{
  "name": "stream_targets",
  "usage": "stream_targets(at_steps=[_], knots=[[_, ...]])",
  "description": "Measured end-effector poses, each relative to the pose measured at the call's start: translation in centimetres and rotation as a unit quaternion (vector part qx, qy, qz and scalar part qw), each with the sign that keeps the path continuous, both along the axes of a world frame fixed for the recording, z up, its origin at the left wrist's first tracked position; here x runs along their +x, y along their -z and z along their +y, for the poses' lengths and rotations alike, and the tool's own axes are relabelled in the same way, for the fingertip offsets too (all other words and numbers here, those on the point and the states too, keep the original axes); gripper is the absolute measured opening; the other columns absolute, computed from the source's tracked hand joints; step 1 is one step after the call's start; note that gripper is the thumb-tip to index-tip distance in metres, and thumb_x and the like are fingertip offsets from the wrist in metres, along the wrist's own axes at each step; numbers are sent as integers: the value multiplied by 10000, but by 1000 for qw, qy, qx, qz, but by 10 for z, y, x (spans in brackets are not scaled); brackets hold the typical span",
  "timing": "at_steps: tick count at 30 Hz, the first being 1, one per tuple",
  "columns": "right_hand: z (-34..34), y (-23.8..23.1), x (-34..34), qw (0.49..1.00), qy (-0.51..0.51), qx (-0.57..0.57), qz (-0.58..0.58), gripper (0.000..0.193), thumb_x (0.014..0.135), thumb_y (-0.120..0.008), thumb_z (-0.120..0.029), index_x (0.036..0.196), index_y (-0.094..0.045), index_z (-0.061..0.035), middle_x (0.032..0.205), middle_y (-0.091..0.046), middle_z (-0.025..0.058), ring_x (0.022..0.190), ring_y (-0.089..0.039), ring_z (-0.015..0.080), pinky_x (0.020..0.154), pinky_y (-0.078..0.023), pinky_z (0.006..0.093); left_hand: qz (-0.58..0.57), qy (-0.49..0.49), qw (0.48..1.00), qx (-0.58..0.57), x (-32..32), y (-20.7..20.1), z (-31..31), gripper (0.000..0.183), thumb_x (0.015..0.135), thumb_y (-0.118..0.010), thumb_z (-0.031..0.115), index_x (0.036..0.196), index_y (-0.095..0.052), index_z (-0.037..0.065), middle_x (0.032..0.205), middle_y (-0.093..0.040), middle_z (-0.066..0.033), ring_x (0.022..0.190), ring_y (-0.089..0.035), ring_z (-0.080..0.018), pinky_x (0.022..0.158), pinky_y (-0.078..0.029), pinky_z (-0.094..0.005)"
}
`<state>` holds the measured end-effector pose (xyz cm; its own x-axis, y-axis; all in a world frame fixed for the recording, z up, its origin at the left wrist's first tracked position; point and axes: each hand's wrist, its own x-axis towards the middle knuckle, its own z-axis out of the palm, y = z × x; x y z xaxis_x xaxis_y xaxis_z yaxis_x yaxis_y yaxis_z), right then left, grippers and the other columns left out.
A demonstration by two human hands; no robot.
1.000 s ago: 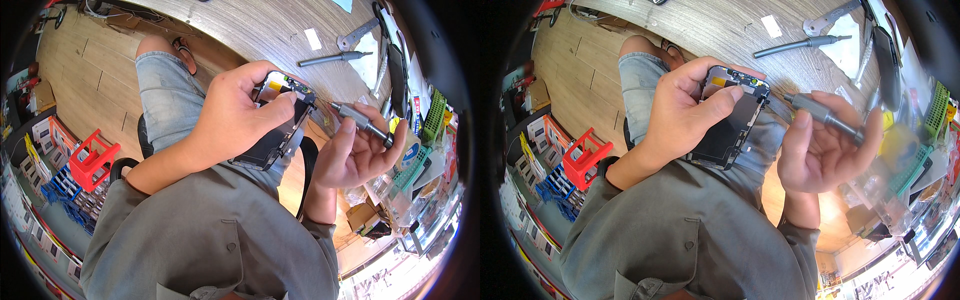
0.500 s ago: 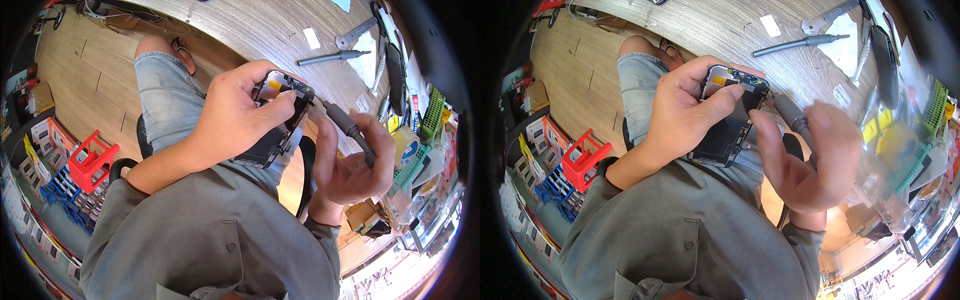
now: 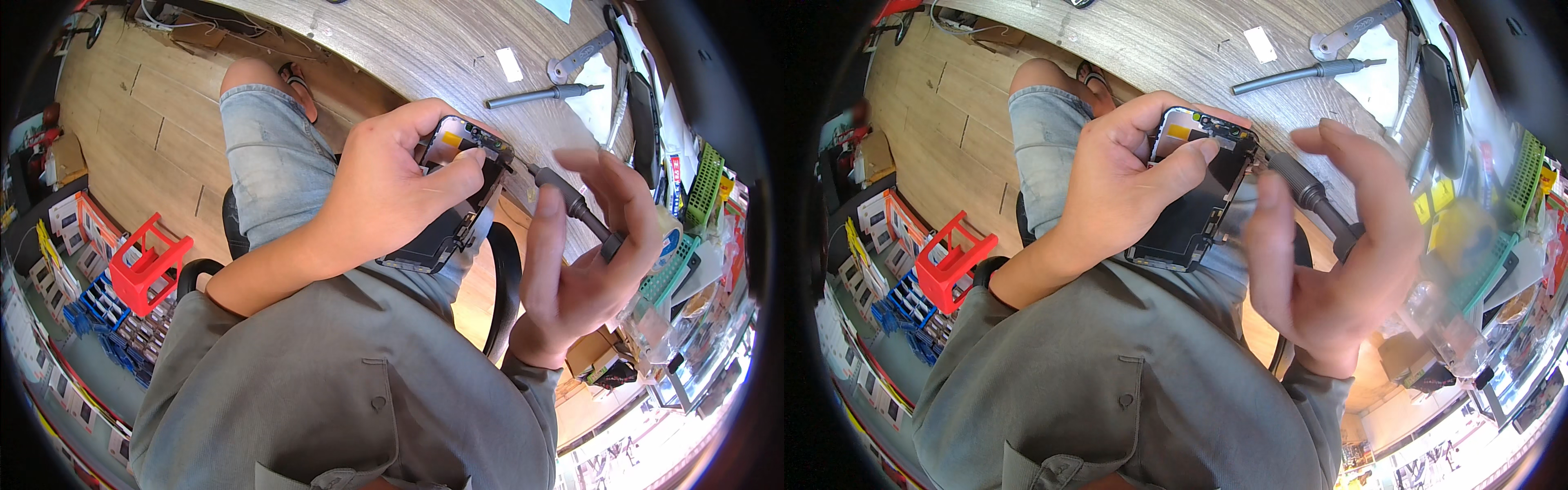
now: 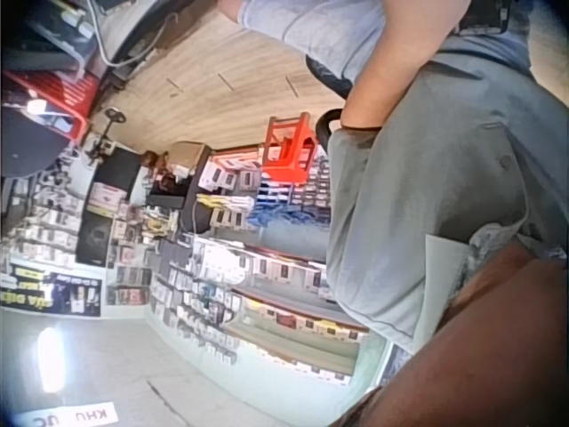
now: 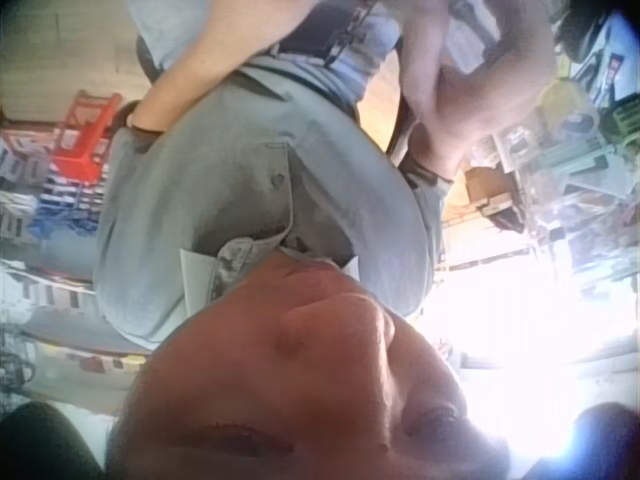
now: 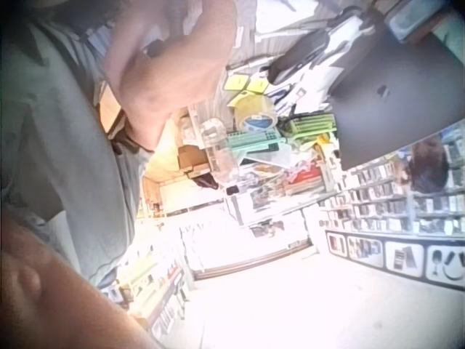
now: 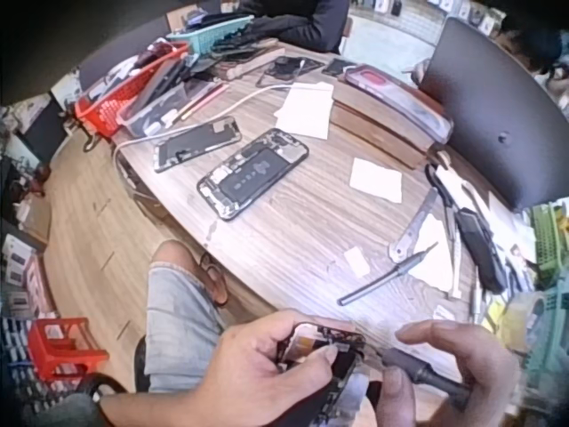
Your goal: The person opens a smartphone, removes the back cover, and uses a screwdriver to unscrew and remove internal components. They then reassemble the phone by screwing parts back in place and closing the device.
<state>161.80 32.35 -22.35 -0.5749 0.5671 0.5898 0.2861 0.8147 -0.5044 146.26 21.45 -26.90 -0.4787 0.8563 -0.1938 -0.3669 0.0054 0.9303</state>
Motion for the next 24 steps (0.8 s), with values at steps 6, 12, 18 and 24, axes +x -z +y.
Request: stream_targets(at_steps=[6, 12, 18, 24], knots=[[-11, -26, 10, 988, 39, -3, -151, 542, 919, -911, 20, 1386, -636, 32, 1168, -784, 168, 988, -776, 207, 937, -607, 307, 2, 0, 1000, -17, -3, -5, -1, 202, 993, -774, 13, 1191, -783, -23, 966, -781, -12, 878, -660, -33, 783, -574, -246], [-9, -19, -5, 996, 34, -34, -70, 549, 912, -925, 11, 1379, -638, 23, 1120, -796, 141, 993, -774, 185, 924, -600, 298, 19, 11, 1000, -21, -2, -4, -1, 204, 991, -779, 23, 1190, -785, -21, 969, -787, -17, 889, -665, -33, 795, -577, -248], [-5, -20, -5, 994, 32, 24, -103, 549, 898, -933, 39, 1363, -642, 17, 1080, -801, 138, 946, -781, 174, 906, -598, 293, 9, 4, 1000, -18, -2, -5, 0, 210, 984, -782, 24, 1190, -787, -17, 971, -791, -17, 888, -664, -31, 791, -576, -250], [-16, -25, -6, 992, 68, -42, -100, 542, 905, -919, 57, 1364, -635, 12, 1107, -800, 151, 983, -787, 191, 960, -590, 310, 7, 5, 1000, -28, -2, -1, -2, 207, 982, -783, 32, 1185, -792, -11, 968, -797, -28, 892, -671, -37, 791, -577, -253]])
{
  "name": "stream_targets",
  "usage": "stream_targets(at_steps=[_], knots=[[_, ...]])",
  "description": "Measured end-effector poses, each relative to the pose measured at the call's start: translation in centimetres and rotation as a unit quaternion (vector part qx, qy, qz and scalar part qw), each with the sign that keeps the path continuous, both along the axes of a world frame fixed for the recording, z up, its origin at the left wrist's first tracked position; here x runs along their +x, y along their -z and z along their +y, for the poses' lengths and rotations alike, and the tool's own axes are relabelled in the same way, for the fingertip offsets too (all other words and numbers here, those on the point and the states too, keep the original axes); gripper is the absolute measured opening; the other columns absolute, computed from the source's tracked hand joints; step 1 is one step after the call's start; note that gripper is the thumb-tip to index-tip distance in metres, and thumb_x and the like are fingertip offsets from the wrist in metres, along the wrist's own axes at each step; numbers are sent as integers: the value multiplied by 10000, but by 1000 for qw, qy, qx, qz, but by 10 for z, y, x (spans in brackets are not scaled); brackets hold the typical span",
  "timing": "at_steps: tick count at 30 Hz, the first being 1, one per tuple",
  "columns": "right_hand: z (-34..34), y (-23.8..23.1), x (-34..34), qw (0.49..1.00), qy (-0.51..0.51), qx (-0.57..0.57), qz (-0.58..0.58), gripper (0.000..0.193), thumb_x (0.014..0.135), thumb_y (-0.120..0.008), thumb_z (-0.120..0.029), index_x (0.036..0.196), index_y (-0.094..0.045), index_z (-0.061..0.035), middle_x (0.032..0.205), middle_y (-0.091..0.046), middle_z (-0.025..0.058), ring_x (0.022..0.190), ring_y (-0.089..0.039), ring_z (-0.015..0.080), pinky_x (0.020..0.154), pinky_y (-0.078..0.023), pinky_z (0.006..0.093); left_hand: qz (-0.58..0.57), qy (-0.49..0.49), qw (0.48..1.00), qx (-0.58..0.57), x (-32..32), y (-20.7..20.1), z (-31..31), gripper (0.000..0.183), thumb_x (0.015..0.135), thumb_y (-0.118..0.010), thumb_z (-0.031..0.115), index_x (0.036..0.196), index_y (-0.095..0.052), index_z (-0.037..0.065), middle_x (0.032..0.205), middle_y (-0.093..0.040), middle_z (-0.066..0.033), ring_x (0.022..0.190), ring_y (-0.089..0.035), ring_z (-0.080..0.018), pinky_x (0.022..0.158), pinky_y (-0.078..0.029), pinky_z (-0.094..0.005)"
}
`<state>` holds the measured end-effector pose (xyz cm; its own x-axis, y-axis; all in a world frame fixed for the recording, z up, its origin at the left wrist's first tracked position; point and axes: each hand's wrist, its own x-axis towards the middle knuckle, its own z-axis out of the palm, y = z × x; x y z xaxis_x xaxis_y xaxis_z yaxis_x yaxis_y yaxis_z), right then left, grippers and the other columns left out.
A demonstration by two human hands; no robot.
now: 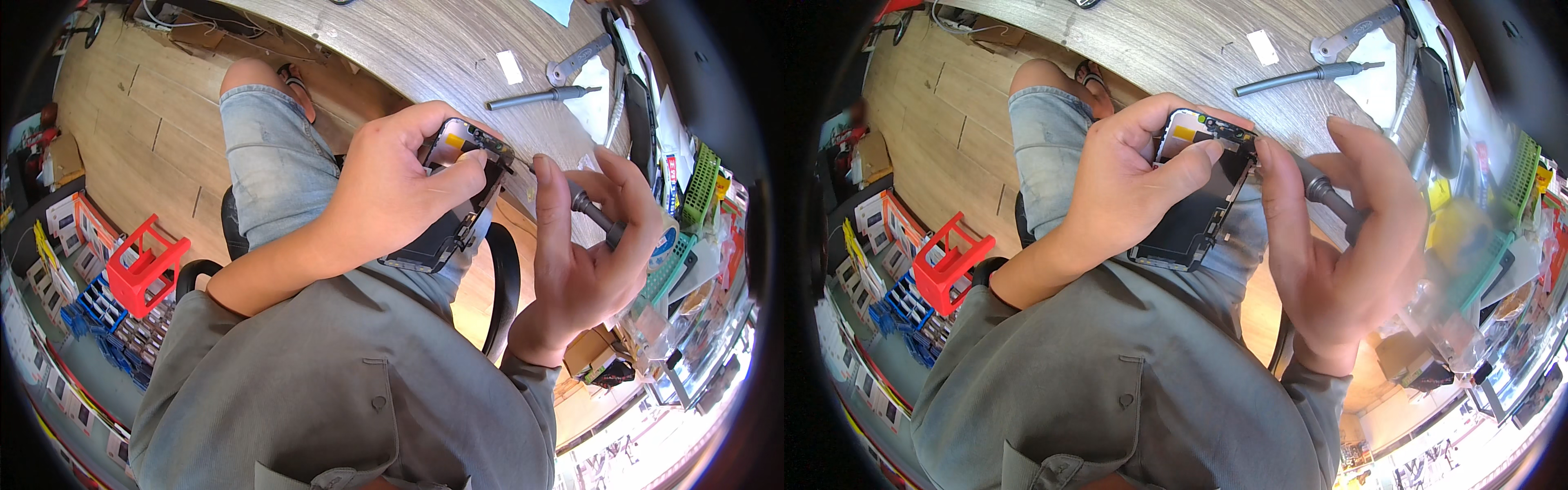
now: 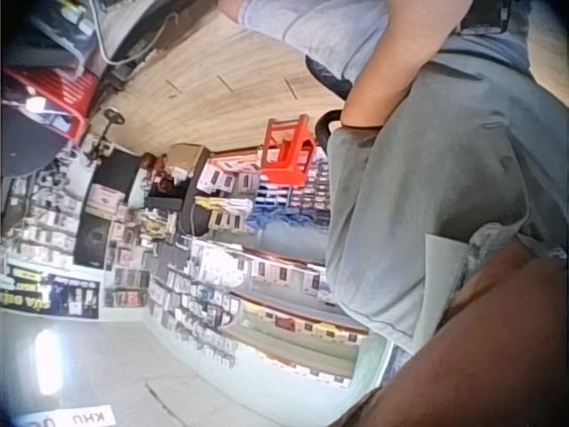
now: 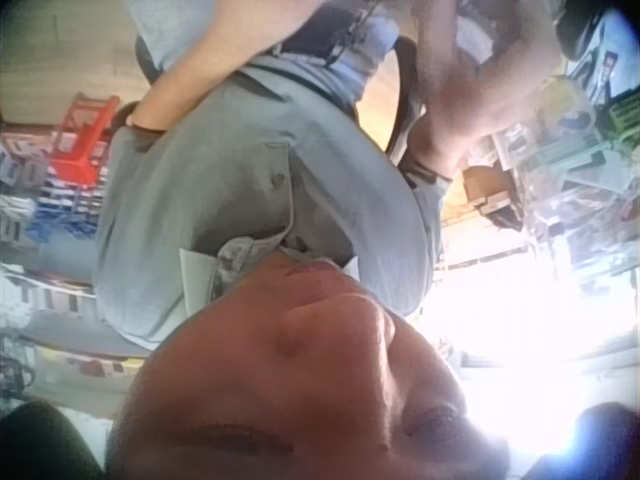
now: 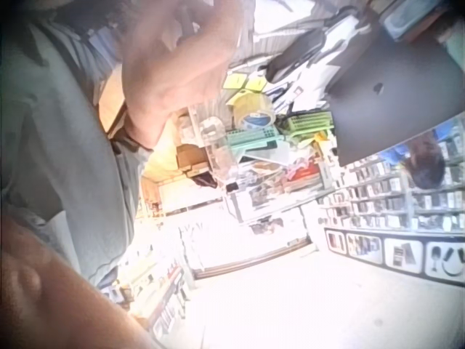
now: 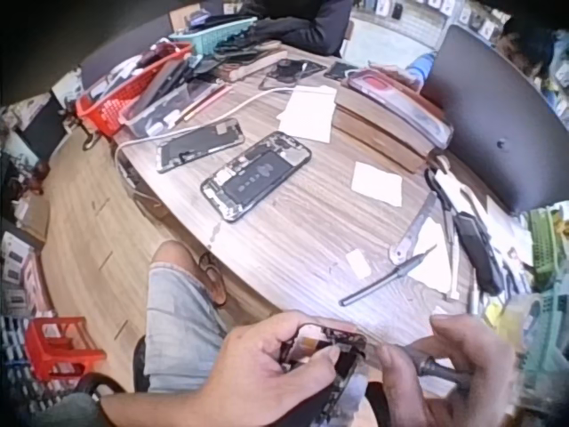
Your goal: The person opens a smartphone, removes the back cover, and uses a screwdriver to unscrew and remove internal components. They then reassemble the phone by screwing parts back in place and closing the device.
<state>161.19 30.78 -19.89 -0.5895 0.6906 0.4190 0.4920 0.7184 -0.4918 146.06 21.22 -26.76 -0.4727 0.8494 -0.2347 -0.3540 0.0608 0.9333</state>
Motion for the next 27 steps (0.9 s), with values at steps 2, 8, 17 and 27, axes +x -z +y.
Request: stream_targets(at_steps=[2, 8, 17, 27], knots=[[0, 0, 2, 1000, 3, 8, -7, 541, 906, -917, 60, 1365, -633, 12, 1101, -798, 149, 983, -788, 191, 959, -590, 306, 4, -8, 1000, 15, 2, 1, 1, 206, 983, -783, 35, 1184, -792, -11, 960, -794, -28, 884, -669, -37, 786, -576, -254], [5, 10, -3, 994, -39, -45, 95, 544, 887, -951, 31, 1341, -651, 12, 1073, -797, 143, 925, -785, 174, 902, -599, 280, 9, 1, 1000, 8, 0, 1, 1, 213, 985, -784, 39, 1190, -791, -15, 954, -787, -28, 884, -675, -41, 786, -578, -254], [3, 3, 0, 996, -46, -45, 56, 535, 937, -881, 85, 1391, -607, 20, 1098, -806, 168, 986, -786, 200, 925, -599, 284, 24, 5, 1000, 2, -2, -3, 0, 209, 992, -783, 36, 1194, -789, -19, 985, -803, -35, 902, -683, -45, 792, -584, -255], [-4, 13, 14, 958, -23, -197, 208, 626, 914, -850, 143, 1437, -519, 49, 1127, -786, 223, 999, -799, 256, 896, -617, 318, -94, 19, 995, 10, -5, -6, -3, 150, 1020, -785, 52, 1137, -753, -37, 933, -722, 9, 848, -628, -21, 711, -557, -234]])
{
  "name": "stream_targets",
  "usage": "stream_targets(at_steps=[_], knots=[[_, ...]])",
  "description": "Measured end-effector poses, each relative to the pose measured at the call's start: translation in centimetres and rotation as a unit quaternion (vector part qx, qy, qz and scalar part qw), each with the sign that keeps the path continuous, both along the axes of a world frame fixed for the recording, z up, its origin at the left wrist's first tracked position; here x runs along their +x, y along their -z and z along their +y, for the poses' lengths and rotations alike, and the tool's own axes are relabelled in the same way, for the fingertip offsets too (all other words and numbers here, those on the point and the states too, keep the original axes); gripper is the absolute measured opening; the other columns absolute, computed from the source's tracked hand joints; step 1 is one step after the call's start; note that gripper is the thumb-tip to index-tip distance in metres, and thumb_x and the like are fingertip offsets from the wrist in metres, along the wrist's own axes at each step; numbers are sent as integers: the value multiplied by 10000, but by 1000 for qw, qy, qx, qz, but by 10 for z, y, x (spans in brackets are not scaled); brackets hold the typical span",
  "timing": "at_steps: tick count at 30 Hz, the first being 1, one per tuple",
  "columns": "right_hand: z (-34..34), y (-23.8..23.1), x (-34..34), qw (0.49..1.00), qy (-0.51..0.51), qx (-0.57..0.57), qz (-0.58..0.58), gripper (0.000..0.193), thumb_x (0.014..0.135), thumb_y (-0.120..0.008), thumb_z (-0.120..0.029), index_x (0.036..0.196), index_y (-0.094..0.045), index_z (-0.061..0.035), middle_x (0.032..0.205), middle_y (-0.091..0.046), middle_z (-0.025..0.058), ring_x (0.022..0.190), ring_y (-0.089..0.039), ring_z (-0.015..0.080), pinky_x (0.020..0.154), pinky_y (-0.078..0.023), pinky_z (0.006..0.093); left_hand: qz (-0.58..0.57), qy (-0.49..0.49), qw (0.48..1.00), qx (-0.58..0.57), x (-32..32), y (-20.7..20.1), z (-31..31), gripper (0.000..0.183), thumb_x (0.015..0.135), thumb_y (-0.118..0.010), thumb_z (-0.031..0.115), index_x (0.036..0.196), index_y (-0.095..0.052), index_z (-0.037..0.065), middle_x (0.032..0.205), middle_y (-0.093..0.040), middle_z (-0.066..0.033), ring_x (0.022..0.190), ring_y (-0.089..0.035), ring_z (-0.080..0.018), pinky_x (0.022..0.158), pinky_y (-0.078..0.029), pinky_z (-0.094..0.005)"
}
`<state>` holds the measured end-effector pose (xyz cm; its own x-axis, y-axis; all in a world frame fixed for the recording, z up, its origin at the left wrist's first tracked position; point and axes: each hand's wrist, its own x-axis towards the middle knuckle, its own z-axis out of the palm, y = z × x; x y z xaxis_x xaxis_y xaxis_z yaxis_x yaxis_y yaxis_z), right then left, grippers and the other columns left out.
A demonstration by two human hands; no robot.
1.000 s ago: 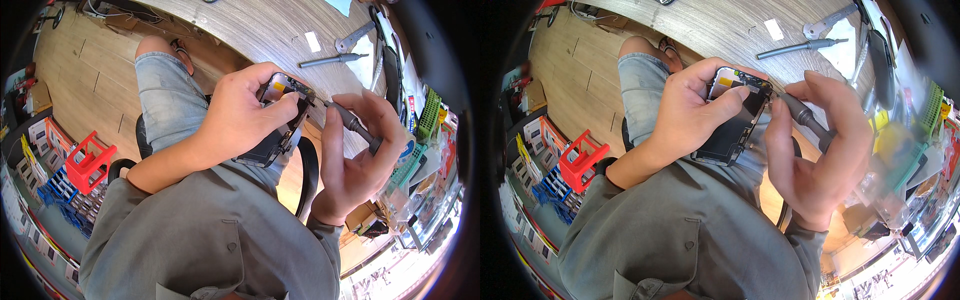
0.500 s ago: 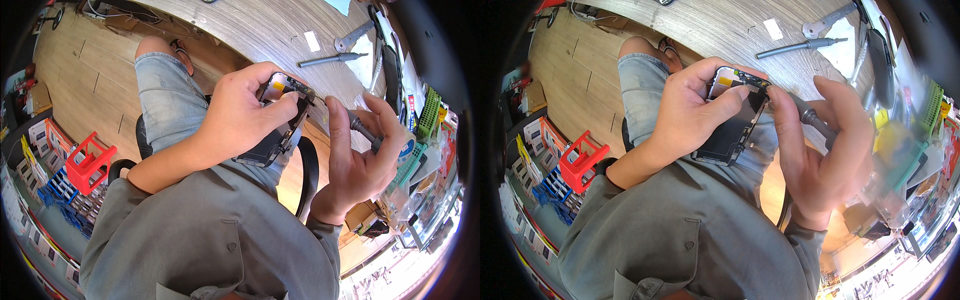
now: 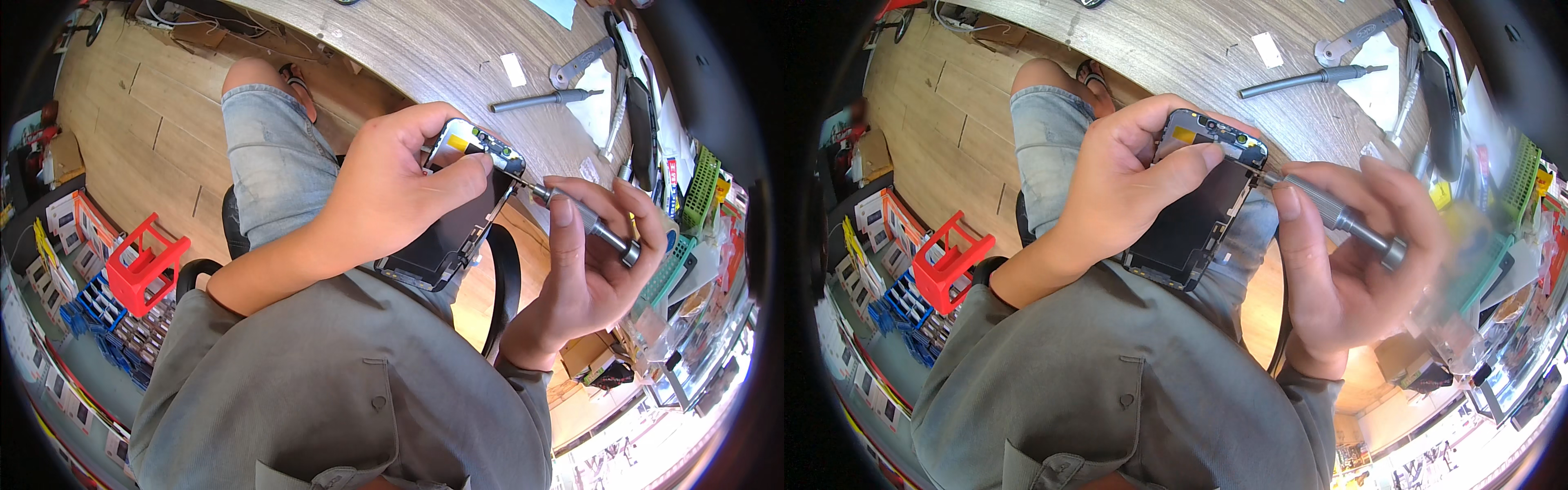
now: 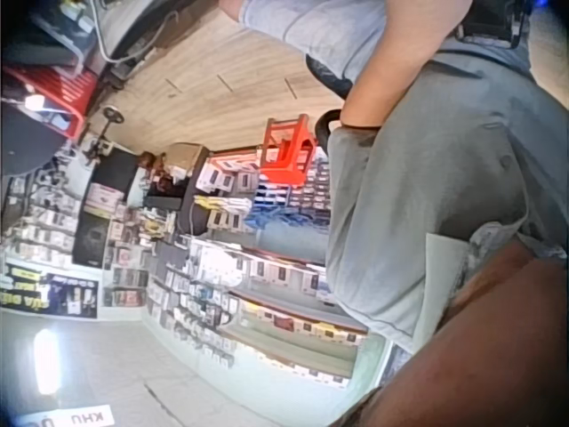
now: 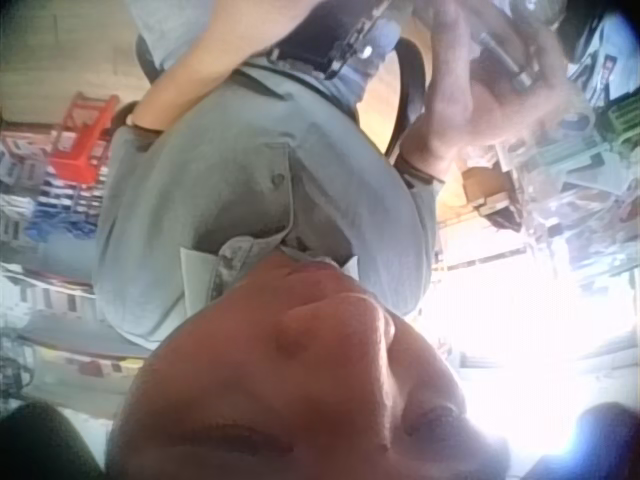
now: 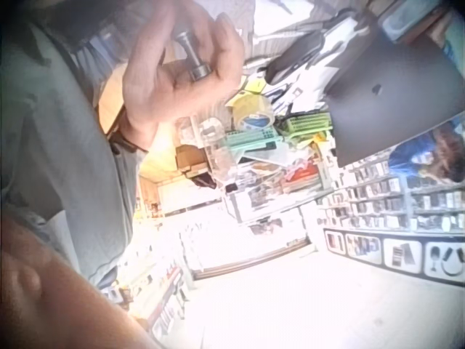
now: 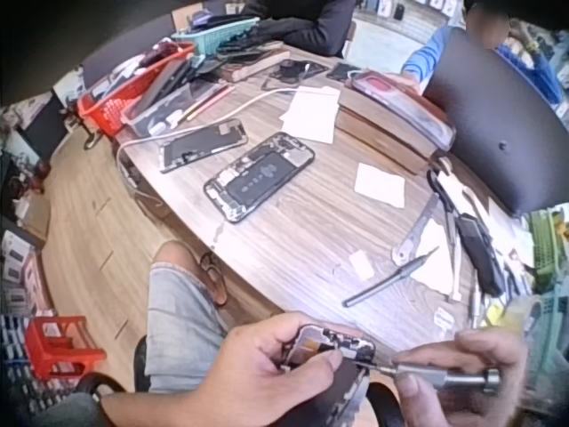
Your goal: The person opens a smartphone, removes the back cover, and uses a screwdriver to unscrew and remove internal components. They then reassemble the phone by screwing parts back in place and closing the device.
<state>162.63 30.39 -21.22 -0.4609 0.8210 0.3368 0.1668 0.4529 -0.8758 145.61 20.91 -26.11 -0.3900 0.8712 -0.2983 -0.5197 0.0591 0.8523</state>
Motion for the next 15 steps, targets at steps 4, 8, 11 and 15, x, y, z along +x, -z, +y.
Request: stream_targets(at_steps=[4, 8, 11, 15], knots=[[-1, 6, 2, 998, -4, -65, 9, 623, 949, -837, 113, 1457, -489, 18, 1133, -802, 251, 1050, -783, 241, 906, -604, 305, -18, 0, 1000, 21, -1, -3, -2, 143, 1032, -784, 59, 1124, -738, -40, 922, -707, 13, 840, -618, -21, 694, -547, -228], [-7, 3, -4, 991, 17, -128, 44, 610, 964, -832, 102, 1460, -488, 11, 1136, -805, 255, 1042, -777, 226, 915, -591, 293, -4, 8, 1000, 25, -4, -1, -4, 143, 1041, -781, 66, 1127, -737, -39, 926, -706, 16, 839, -612, -17, 688, -543, -229], [-5, 7, -4, 991, -3, -118, 59, 605, 969, -834, 91, 1460, -488, 13, 1133, -808, 251, 1042, -778, 225, 910, -592, 289, -17, 16, 1000, 21, -4, -3, -4, 145, 1044, -780, 67, 1133, -736, -39, 928, -706, 17, 840, -611, -15, 687, -541, -228], [-3, 8, -2, 992, -5, -115, 49, 599, 972, -832, 84, 1459, -489, 13, 1132, -813, 241, 1024, -779, 224, 899, -596, 286, -19, 22, 999, 15, -5, -4, -6, 154, 1044, -780, 66, 1149, -738, -38, 929, -706, 17, 836, -610, -13, 680, -536, -226]])
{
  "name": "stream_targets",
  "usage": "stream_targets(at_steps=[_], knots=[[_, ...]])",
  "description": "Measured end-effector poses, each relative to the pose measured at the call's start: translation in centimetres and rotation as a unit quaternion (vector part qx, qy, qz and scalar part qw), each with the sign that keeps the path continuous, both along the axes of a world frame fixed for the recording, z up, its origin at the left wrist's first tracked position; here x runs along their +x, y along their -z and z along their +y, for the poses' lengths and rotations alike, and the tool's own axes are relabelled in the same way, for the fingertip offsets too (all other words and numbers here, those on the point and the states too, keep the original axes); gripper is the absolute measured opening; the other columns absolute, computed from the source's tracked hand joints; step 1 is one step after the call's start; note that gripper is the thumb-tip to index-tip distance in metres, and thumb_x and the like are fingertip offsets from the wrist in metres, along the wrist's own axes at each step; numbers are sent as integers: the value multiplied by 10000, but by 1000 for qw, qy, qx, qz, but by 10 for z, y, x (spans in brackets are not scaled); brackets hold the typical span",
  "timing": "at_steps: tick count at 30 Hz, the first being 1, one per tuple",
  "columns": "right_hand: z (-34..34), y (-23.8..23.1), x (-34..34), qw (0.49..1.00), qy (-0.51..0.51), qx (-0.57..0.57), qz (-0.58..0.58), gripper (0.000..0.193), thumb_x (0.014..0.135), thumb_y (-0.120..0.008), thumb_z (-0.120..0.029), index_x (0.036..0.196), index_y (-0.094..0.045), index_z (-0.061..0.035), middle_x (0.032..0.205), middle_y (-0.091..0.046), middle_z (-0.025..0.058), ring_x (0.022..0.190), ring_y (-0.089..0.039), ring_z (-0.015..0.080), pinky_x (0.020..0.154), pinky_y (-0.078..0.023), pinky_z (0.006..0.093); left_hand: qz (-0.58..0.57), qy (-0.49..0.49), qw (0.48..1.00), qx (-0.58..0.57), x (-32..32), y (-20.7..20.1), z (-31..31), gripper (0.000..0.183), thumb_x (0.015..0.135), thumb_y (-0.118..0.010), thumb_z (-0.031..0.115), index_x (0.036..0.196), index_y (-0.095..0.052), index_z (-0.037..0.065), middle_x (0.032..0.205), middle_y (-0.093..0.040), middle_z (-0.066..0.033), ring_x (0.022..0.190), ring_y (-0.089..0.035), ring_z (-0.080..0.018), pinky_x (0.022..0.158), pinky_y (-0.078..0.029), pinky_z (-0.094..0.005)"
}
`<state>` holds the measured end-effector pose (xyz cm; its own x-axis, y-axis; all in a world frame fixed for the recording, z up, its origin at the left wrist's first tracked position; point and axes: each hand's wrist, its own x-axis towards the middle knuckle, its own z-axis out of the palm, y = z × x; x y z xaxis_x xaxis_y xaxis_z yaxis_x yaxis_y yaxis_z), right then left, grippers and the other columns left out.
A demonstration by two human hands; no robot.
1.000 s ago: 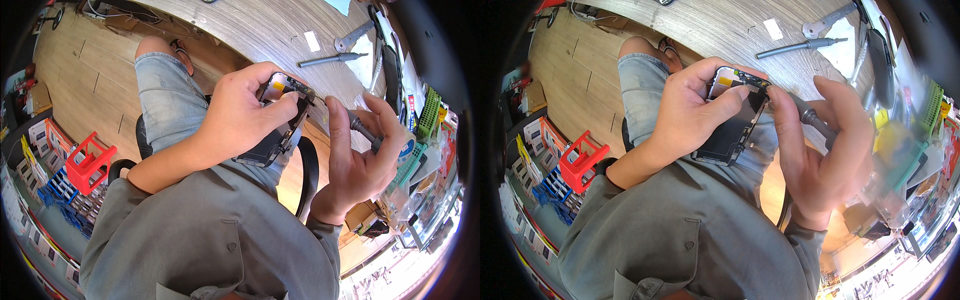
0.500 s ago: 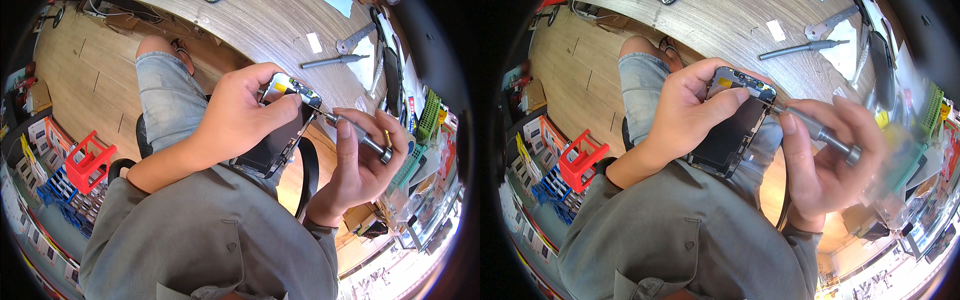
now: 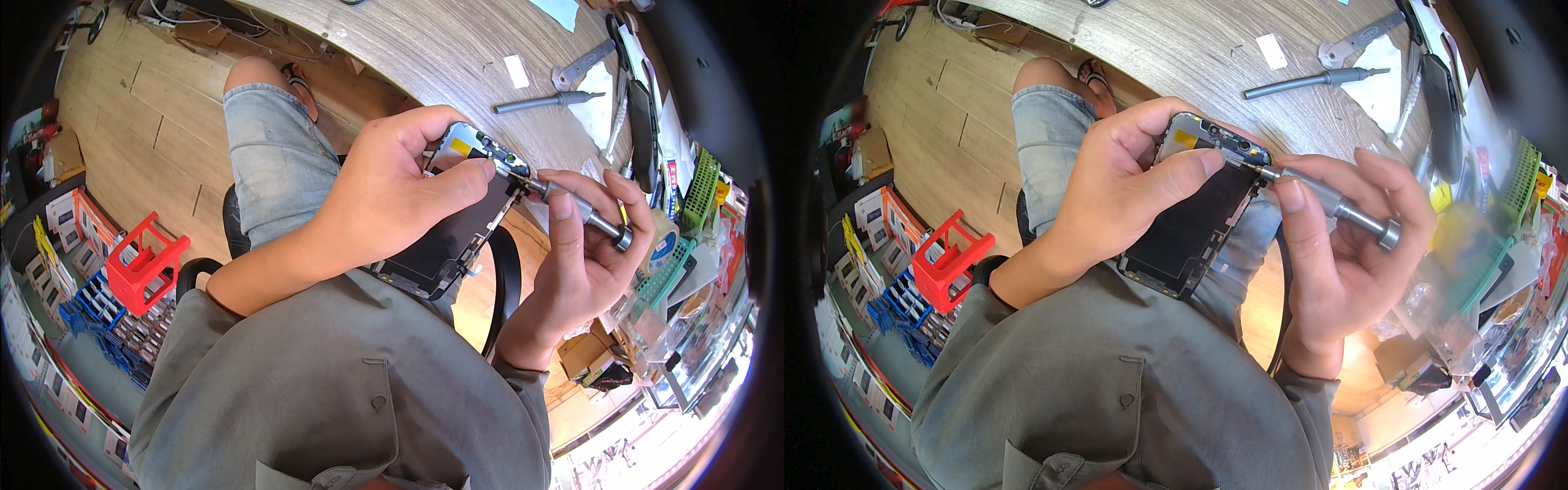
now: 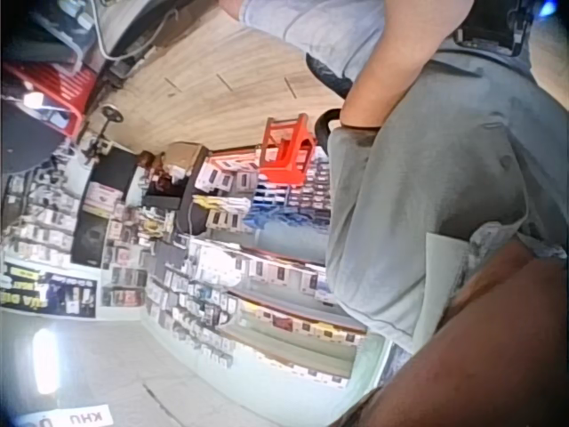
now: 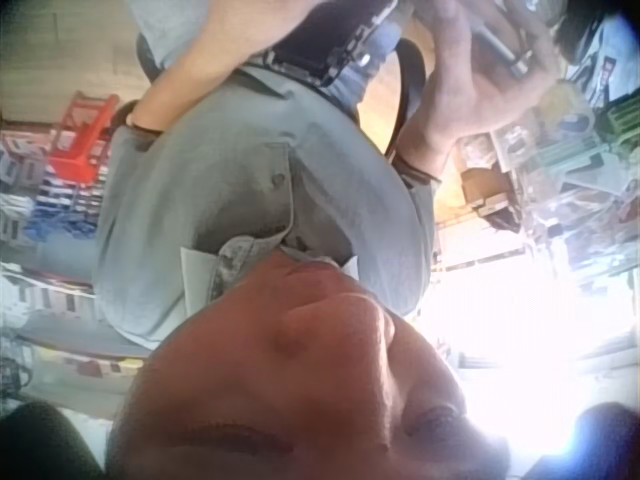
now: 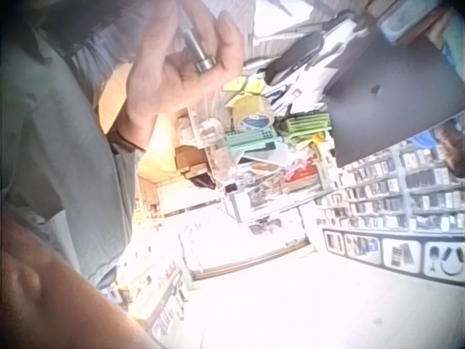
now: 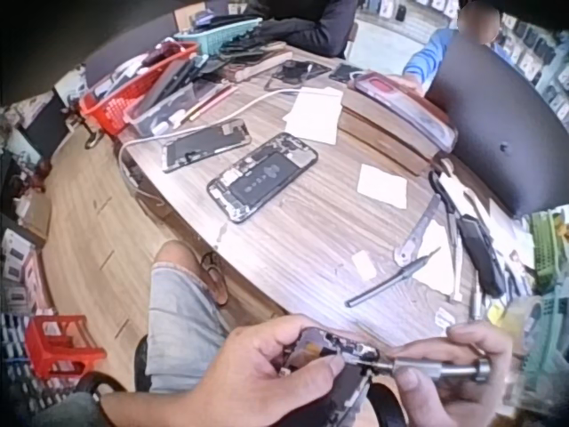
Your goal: The person opens a smartphone, removes the back cover, and uses a screwdriver to unscrew and remove internal components. They then reassemble the phone by screwing parts back in place and closing the device.
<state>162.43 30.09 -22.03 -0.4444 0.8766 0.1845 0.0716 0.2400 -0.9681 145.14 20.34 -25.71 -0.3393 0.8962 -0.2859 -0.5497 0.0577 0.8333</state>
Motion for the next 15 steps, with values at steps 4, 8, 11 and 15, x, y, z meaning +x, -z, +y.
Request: stream_targets(at_steps=[4, 8, 11, 15], knots=[[-2, -3, -1, 1000, 5, -19, 4, 590, 976, -826, 84, 1457, -490, 16, 1135, -815, 239, 1001, -783, 221, 875, -602, 277, 5, -7, 1000, 4, 0, 1, 0, 166, 1043, -778, 65, 1165, -737, -40, 944, -721, 6, 844, -624, -18, 691, -548, -226], [-1, -2, -1, 1000, 7, -18, -5, 583, 981, -819, 83, 1457, -488, 19, 1137, -812, 249, 1002, -786, 221, 854, -617, 281, -5, 0, 1000, -3, 0, -2, 0, 175, 1044, -772, 60, 1183, -737, -42, 970, -742, -8, 857, -650, -28, 716, -573, -235], [-2, -1, -4, 999, 14, -38, 19, 581, 982, -817, 84, 1456, -487, 21, 1136, -809, 257, 999, -790, 230, 862, -632, 299, -16, 3, 1000, -10, 0, -6, 0, 184, 1048, -766, 56, 1203, -739, -38, 986, -750, -14, 869, -663, -35, 735, -585, -240], [-2, -3, -1, 999, 12, -32, 16, 568, 989, -804, 92, 1455, -487, 22, 1135, -806, 264, 985, -797, 244, 864, -644, 313, 9, 47, 999, 0, -6, -6, -2, 278, 1103, -680, 6, 1376, -690, -42, 1169, -798, -104, 1002, -768, -115, 868, -642, -276]])
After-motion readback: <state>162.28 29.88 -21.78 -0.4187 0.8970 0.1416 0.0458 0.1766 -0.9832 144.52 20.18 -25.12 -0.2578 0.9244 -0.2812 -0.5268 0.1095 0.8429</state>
